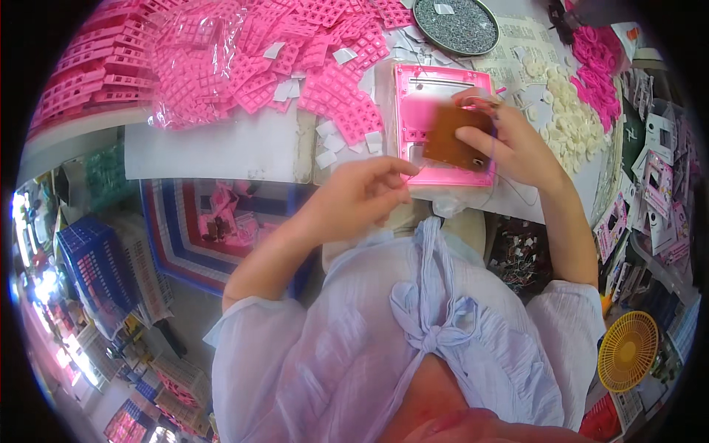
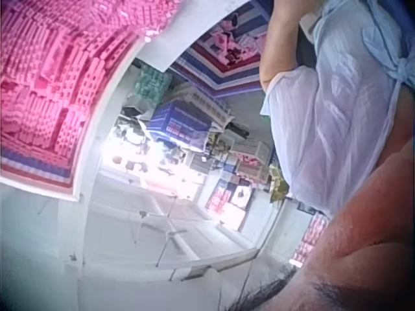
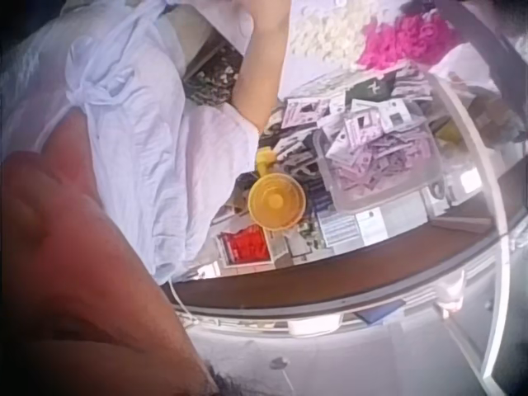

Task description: Assembling the internal electronic components and housing of a pink toy piggy bank at a factory workbench.

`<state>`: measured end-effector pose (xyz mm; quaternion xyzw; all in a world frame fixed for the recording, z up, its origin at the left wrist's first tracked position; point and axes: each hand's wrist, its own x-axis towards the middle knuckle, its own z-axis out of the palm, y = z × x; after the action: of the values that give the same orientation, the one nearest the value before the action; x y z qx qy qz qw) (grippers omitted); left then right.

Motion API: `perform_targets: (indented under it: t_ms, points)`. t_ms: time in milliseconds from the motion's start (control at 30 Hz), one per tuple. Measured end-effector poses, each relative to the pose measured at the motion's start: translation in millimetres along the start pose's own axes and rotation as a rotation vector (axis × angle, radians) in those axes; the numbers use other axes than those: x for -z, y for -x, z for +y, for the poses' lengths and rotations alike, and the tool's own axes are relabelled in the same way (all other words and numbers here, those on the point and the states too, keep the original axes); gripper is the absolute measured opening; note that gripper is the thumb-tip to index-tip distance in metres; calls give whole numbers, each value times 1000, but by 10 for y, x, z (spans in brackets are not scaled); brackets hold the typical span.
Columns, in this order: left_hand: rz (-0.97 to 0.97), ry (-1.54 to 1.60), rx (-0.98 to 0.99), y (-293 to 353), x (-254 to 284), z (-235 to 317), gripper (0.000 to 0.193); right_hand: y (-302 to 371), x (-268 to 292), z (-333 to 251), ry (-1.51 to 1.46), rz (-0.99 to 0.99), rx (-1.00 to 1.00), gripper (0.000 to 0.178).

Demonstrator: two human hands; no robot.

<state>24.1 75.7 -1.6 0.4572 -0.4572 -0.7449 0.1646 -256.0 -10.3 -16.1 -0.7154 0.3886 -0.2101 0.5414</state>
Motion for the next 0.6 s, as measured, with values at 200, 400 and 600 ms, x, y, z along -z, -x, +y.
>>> perform_targets:
  t_ms: [200, 400, 600]
  points:
    - [117, -170, -228, 80, -63, -372, 42, -330, -96, 37, 228, -14, 87, 43]
    - [392, -782, -288, 273, 49, -100, 47, -417, -72, -43, 455, -44, -22, 45]
    - [507, -692, -348, 30, 209, 0, 37, -426, -151, -66, 515, -2, -10, 46]
